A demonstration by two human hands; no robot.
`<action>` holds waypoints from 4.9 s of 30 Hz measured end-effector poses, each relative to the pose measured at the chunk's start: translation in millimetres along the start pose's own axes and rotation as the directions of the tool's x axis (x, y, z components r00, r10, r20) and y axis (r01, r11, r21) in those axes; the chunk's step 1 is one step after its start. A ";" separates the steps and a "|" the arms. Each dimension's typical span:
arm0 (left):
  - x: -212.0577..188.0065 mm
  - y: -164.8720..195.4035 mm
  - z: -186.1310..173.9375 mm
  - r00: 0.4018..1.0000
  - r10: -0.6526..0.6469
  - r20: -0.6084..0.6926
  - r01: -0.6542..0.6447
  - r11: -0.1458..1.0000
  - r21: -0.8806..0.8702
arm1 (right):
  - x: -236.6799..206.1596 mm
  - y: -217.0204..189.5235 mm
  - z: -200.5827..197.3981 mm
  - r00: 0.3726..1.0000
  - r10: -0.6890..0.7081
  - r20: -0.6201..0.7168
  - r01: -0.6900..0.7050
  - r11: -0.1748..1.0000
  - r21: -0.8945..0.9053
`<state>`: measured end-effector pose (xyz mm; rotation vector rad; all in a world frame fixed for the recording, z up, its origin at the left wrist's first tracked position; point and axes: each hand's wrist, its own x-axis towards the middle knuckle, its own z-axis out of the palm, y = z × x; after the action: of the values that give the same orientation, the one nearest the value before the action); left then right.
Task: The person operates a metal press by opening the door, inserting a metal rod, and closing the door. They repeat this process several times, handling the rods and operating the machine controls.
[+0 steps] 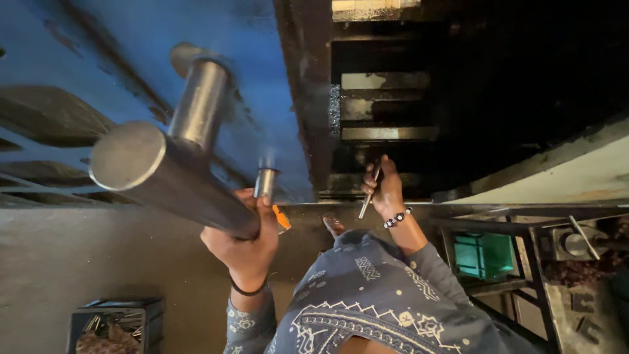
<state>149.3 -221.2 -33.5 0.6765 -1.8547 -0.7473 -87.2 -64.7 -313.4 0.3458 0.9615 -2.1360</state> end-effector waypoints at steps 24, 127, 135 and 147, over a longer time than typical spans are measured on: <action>14.0 -23.6 -18.9 0.990 -0.016 -0.138 0.032 0.994 0.109 | 19.3 3.0 14.0 0.882 0.470 0.029 -0.433 0.834 -0.340; 25.3 -84.2 5.9 0.812 -0.019 -0.584 0.307 0.864 0.398 | 262.5 55.8 266.4 0.735 0.089 0.672 0.601 0.375 -0.706; 20.5 -74.8 3.9 0.842 0.022 -0.540 0.303 0.808 0.505 | 266.7 25.6 257.8 0.762 0.305 0.571 0.570 0.103 -0.815; 3.4 -64.1 -0.6 0.837 -0.019 -0.547 0.278 0.875 0.396 | 240.6 13.7 265.3 0.719 0.286 0.633 0.625 0.131 -0.769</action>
<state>156.5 -265.8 -79.2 1.2200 -1.4647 -0.1596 -225.1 -391.6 -262.7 -1.2776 1.7350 -1.0492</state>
